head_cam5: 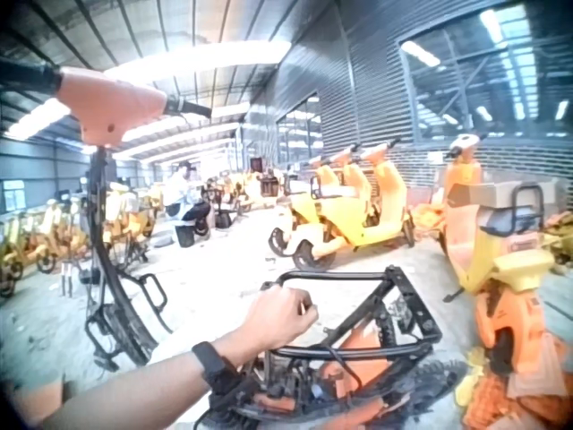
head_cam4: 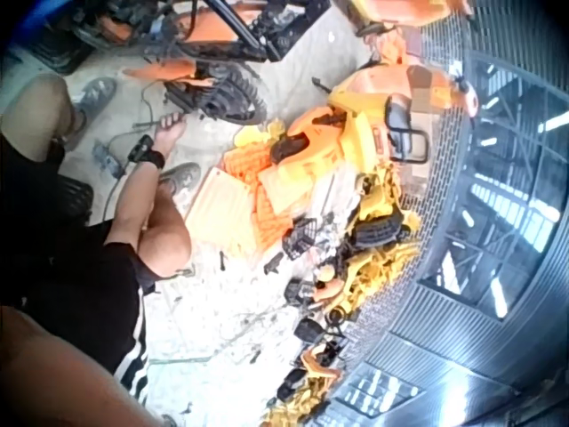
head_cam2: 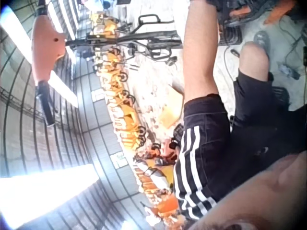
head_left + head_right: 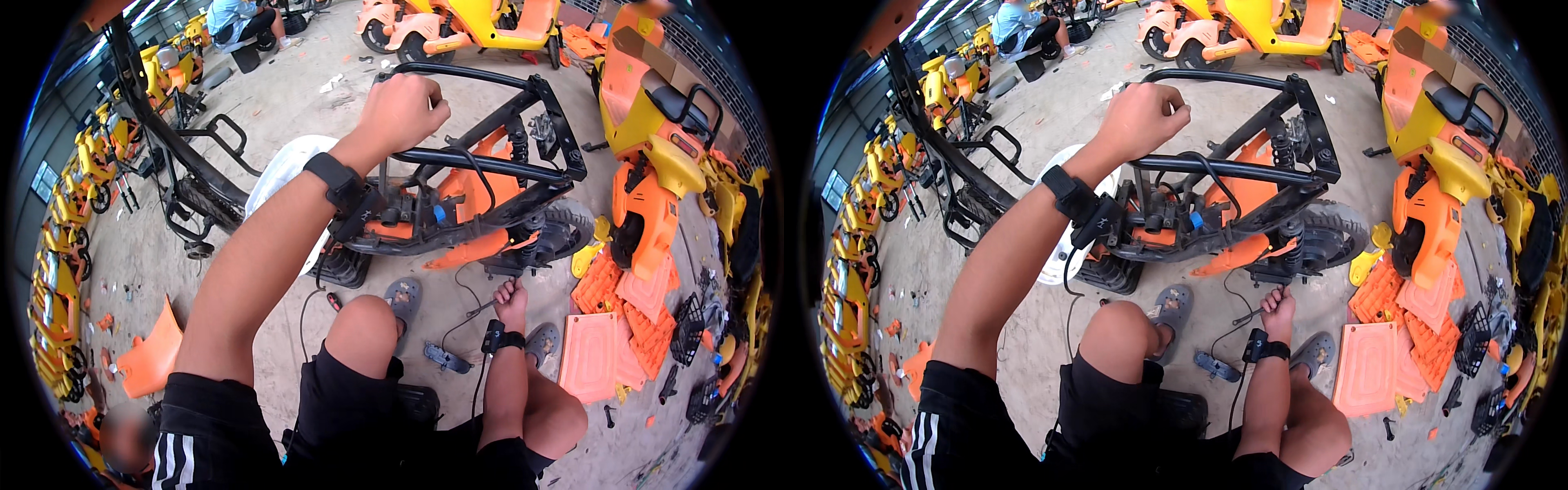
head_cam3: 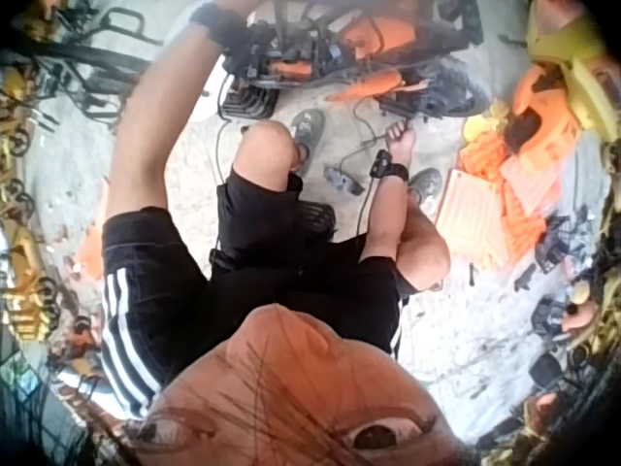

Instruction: The person is assembling an electric scooter frame while sitting on the floor. They use a power drill to secure components and handle small fasteners by hand, working on the central chassis area.

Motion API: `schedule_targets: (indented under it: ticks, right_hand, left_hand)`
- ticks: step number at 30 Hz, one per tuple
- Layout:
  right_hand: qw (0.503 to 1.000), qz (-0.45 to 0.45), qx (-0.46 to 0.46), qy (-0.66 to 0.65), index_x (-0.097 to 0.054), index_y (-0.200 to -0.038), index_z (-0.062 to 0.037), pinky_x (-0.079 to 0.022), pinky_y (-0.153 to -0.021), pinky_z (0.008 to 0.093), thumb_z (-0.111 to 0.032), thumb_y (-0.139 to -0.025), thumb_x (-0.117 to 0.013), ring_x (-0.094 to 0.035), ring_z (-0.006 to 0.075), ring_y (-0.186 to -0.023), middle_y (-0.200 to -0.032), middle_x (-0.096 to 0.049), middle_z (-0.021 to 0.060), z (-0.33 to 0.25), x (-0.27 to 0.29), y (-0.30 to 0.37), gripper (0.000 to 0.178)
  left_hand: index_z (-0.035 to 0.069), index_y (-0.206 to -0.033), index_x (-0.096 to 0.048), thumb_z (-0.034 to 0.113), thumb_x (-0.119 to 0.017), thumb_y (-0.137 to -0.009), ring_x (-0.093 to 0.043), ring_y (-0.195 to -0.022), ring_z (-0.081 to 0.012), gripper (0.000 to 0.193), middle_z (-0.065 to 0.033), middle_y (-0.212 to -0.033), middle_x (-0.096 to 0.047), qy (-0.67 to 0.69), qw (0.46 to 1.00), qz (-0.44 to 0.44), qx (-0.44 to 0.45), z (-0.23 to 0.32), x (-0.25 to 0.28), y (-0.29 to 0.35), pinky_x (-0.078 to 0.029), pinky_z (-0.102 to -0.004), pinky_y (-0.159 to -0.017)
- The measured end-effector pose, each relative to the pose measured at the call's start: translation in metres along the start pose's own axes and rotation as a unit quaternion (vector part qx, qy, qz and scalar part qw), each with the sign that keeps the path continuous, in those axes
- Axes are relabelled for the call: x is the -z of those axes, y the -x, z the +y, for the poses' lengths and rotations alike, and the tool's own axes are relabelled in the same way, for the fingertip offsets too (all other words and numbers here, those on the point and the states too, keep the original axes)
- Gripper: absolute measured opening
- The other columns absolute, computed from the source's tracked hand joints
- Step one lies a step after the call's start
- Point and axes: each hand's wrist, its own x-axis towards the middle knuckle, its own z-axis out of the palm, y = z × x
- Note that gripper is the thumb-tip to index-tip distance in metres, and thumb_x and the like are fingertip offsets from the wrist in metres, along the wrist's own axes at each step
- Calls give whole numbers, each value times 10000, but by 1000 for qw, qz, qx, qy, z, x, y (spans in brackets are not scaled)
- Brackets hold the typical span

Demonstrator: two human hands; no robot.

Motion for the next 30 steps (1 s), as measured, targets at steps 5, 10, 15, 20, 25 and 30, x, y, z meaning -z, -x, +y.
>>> schedule_targets:
  ticks: [5, 10, 15, 20, 25, 30]
  right_hand:
    - [999, 8, 38, 27, -494, -857, -128, -215, -397, 253, -390, -1049, -356, -268, 97, -465, -605, -324, -49, 6, -1, 1, 353]
    - [998, 10, 58, 37, -499, -875, -135, -224, -395, 247, -392, -1046, -365, -271, 91, -470, -605, -325, -54, 9, 2, -2, 336]
    - [996, 18, 65, 60, -526, -903, -134, -225, -388, 247, -388, -1035, -406, -272, 89, -459, -600, -324, -51, 7, 3, 1, 310]
    - [1000, -3, 18, 23, -532, -867, -131, -220, -378, 253, -387, -1033, -398, -267, 92, -439, -580, -318, -51, 6, -2, 5, 334]
    - [997, -69, -13, -30, -505, -838, -128, -225, -379, 253, -365, -1040, -374, -273, 91, -437, -572, -316, -53, -2, 6, 3, 338]
    - [998, -56, -13, -37, -505, -861, -124, -230, -384, 245, -336, -1041, -391, -271, 87, -443, -573, -309, -56, -2, 4, 3, 301]
  left_hand:
    - [51, -859, -744, 297, -605, -805, -669, -662, -290, 287, -114, -699, -692, -2, 1000, -8, 9, 2, 0, 2, -531, -391, -658]
    - [49, -872, -742, 302, -610, -805, -668, -665, -296, 293, -115, -701, -693, -4, 1000, -13, 13, 2, 0, 1, -533, -391, -666]
    - [43, -875, -740, 299, -615, -803, -668, -666, -298, 294, -118, -702, -693, -8, 1000, -11, 10, 3, 1, 1, -535, -391, -672]
    - [39, -869, -738, 298, -616, -803, -669, -671, -298, 294, -116, -703, -694, -6, 1000, -16, 15, 3, 2, 2, -536, -392, -675]
    - [42, -864, -739, 299, -615, -803, -669, -665, -300, 292, -115, -703, -695, -10, 1000, -4, 3, 3, 0, 1, -537, -394, -671]
    - [42, -861, -738, 299, -610, -803, -669, -662, -304, 293, -117, -705, -696, -13, 1000, -6, 6, 1, -1, 1, -539, -397, -674]
